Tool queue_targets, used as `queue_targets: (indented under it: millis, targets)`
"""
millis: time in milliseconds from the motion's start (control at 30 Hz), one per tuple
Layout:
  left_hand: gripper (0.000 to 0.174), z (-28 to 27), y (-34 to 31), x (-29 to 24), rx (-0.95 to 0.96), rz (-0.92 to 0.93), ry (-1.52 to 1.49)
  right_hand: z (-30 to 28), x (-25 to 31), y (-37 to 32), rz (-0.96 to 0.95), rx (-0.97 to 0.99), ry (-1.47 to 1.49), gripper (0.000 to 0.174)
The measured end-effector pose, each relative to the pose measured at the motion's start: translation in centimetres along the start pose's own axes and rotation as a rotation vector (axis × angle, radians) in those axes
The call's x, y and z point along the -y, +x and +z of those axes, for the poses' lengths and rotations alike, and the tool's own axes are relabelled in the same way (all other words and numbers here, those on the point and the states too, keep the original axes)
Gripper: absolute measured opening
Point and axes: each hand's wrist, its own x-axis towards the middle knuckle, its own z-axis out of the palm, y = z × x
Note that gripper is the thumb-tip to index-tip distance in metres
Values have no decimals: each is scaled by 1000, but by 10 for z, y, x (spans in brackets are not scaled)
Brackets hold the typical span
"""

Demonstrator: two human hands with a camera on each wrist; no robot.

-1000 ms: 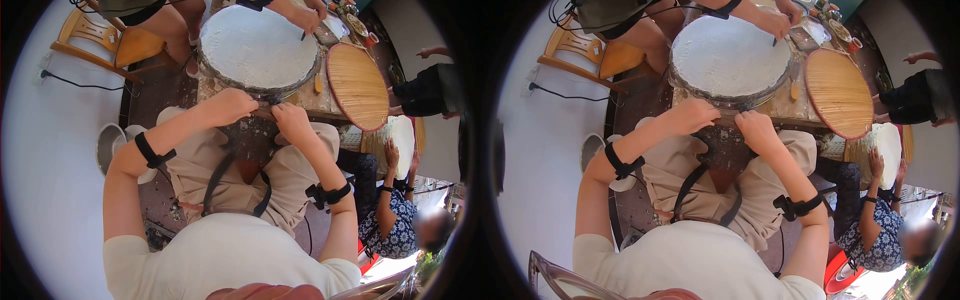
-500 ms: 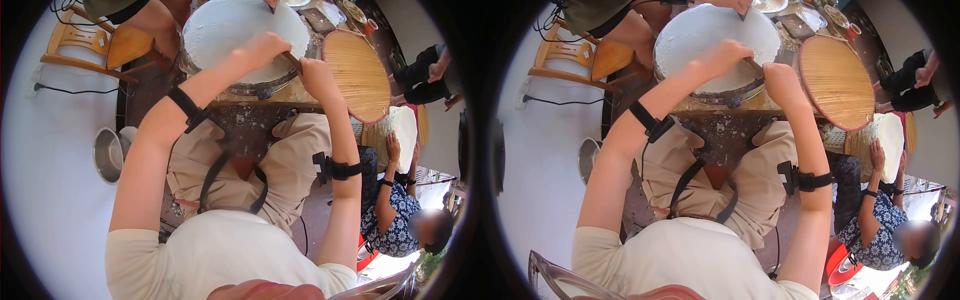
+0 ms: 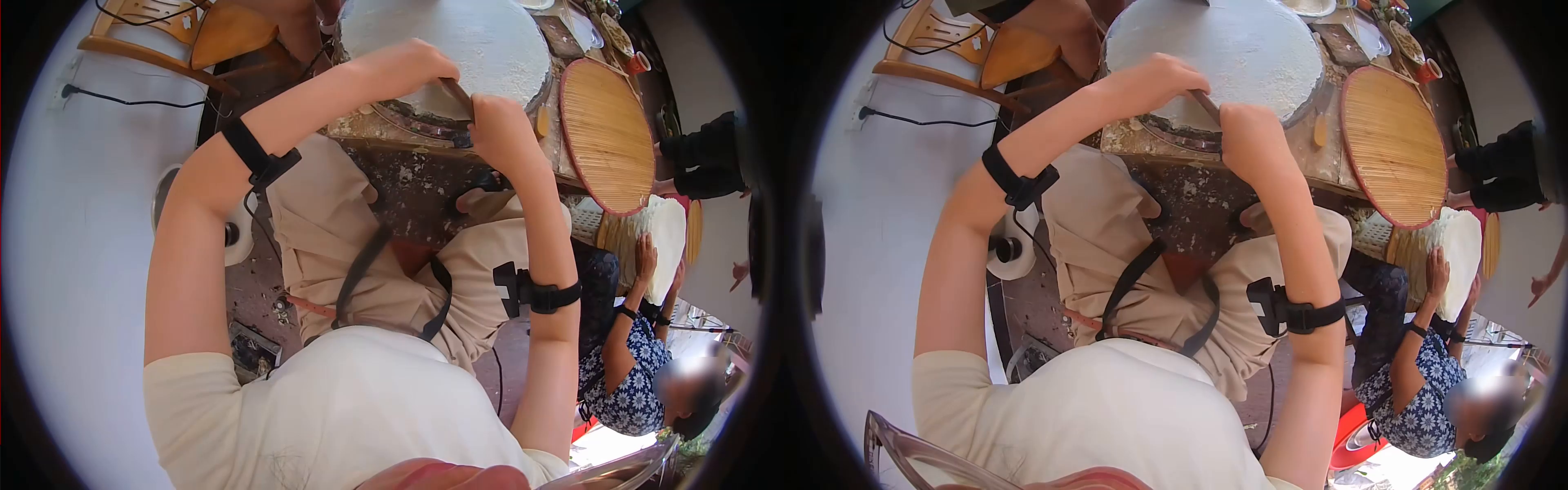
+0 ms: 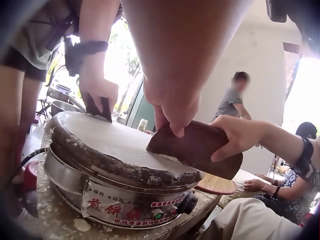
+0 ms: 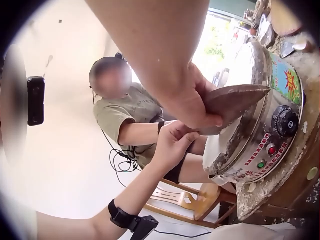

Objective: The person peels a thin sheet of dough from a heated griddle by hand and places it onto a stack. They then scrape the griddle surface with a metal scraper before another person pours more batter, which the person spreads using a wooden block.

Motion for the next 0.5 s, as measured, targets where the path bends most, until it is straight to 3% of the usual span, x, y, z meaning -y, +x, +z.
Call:
queue_targets:
  millis: [233,500]
  targets:
    - [22,-14,-50,21,-61,-16,-12,14,51,25,-55,-53,-66,10]
    - [21,-28,-102,43,-100,-21,86,34,90,56,-120,38,-81,14]
